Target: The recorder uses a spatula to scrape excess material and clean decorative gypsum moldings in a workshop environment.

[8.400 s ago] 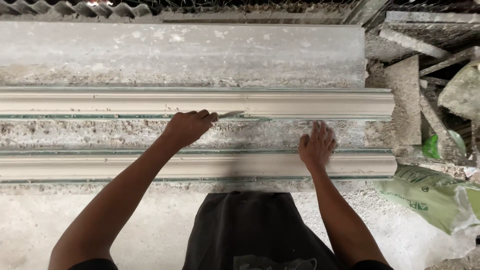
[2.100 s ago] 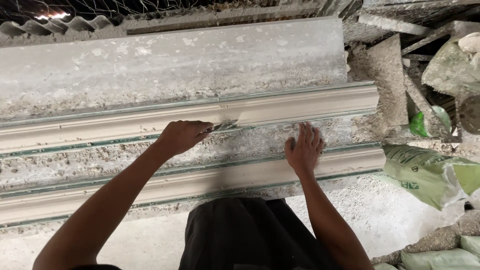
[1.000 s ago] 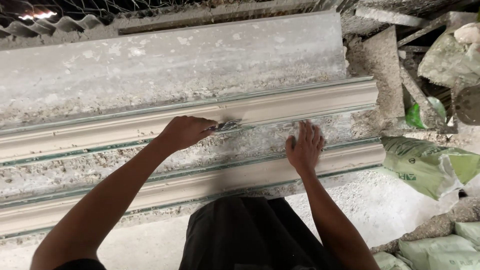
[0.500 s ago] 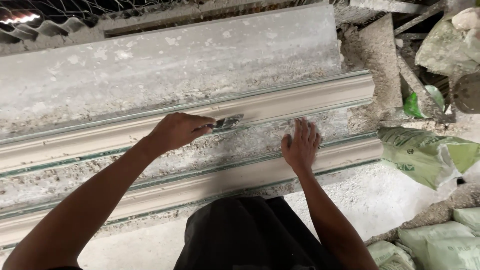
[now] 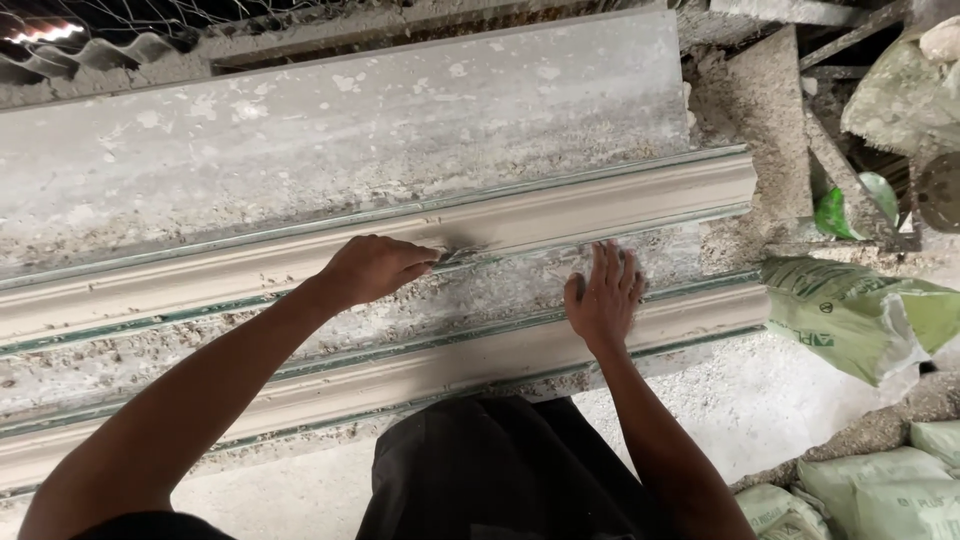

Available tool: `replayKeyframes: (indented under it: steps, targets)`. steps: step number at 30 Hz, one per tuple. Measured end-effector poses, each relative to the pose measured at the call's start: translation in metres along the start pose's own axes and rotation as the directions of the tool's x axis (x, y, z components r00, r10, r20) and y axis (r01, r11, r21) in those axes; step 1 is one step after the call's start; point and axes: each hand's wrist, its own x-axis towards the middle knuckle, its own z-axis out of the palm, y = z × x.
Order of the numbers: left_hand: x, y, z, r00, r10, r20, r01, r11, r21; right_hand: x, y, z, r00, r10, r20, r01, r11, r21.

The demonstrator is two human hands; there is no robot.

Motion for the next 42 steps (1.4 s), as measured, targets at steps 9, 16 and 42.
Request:
replayKeyframes:
  steps: [9, 16, 42]
  targets:
    - [-0.021, 0.026, -0.031, 0.999, -0.033, -0.034, 0.038, 0.989, 0.145, -0.001, 0.004, 0.005, 1.0, -0.011, -0.015, 0.01, 0.999, -0.031]
    - [0.013, 0.01, 0.016, 0.997, -0.026, -0.075, 0.035, 0.993, 0.115, -0.001, -0.002, -0.001, 1.0, 0.008, -0.016, -0.008, 1.0, 0.018]
    - [0.011, 0.024, 0.018, 0.997, -0.006, -0.083, 0.023, 0.979, 0.205, -0.002, -0.002, -0.005, 1.0, 0.008, -0.018, -0.009, 1.0, -0.029]
